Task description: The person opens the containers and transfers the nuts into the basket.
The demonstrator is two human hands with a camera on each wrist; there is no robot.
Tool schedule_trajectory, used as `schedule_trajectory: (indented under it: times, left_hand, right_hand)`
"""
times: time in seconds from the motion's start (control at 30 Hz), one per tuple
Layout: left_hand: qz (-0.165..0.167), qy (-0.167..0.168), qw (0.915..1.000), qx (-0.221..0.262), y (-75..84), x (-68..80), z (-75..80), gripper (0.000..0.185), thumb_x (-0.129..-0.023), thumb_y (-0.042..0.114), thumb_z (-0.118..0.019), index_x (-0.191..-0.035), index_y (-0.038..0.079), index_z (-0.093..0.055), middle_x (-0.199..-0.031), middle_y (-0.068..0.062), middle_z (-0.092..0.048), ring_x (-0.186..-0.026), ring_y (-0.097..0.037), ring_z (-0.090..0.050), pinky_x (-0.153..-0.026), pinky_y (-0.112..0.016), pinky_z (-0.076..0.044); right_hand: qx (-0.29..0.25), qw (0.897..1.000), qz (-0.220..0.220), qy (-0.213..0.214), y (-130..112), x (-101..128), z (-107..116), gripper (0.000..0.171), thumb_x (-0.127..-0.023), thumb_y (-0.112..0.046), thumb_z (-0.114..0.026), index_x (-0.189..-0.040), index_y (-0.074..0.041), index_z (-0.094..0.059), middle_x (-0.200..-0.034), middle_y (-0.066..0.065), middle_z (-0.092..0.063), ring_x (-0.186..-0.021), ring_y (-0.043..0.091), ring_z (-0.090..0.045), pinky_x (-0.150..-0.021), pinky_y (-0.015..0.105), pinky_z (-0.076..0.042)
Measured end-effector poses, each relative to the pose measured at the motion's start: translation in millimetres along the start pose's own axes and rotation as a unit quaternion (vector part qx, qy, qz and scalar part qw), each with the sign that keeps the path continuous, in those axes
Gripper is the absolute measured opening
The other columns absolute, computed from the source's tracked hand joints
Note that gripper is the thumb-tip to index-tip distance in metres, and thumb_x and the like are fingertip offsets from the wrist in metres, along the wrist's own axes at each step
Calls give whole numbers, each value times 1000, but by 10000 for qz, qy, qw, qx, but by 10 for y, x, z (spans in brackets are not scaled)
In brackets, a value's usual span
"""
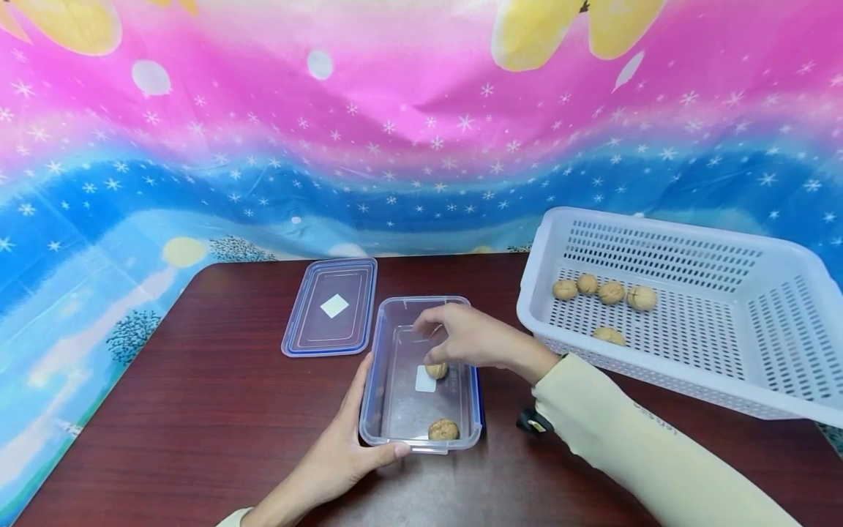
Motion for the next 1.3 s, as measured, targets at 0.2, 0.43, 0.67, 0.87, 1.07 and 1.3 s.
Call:
schedule_trajectory:
  times: [0.2,0.43,0.67,0.87,1.07,1.3]
  left_hand:
    - [-34,22,10000,-45,-8,8,3,127,-77,42,-93,-166,48,-2,-176,-6,-14,-157,-32,-24,-122,-66,-23]
    - [-95,45,9999,-40,-11,12,5,127,-77,41,-93,-167,46,-3,-175,-8,-14,-158,-33,-23,-122,-66,-22]
    - [-106,59,9999,-70,-8,10,9,128,-77,42,-93,-167,43,-3,-175,-9,-15,-158,-33,-22,-123,-65,-21]
    - [-95,54,9999,-57,-19,8,6,129,-76,41,-93,-168,42,-3,-176,-9,-15,-158,-31,-22,-124,-64,-20]
    - [-96,38,9999,-7,-17,4,8,130,-76,39,-93,-169,38,-2,-176,-9,-14,-157,-29,-23,-124,-62,-20]
    - [-123,15,9999,23,-11,4,6,130,-76,39,-93,-169,38,-2,-175,-9,-15,-156,-29,-26,-124,-60,-21]
  right_hand:
    - [243,9996,-64,-103,-2,-64,-112,41,-90,-8,-76,-130,0,-69,-129,20,-70,-122,36,-65,-105,56,-52]
    - [252,9992,-265,-142,46,-119,-201,43,-87,-5,-76,-130,-1,-69,-125,18,-71,-100,25,-64,-92,42,-57]
    - [193,9990,-303,-271,58,-156,-294,42,-87,0,-74,-129,2,-69,-125,19,-72,-103,23,-68,-89,37,-59]
    - [205,9990,-150,-359,34,-170,-379,36,-84,2,-76,-120,0,-72,-114,15,-74,-93,18,-68,-80,32,-59]
    - [209,9986,-50,-477,23,-198,-467,34,-84,2,-77,-117,-2,-74,-114,13,-75,-98,18,-67,-85,31,-59]
    - [397,9980,277,-407,19,-256,-557,35,-79,3,-78,-113,-1,-74,-107,8,-76,-99,15,-69,-88,30,-57]
Point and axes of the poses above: each hand's wrist, its own x-axis away from the middle knuckle, its own z-axis out of the back of the hand, y = z × x, the point moved 6 cm from there along -x, towards the middle knuckle
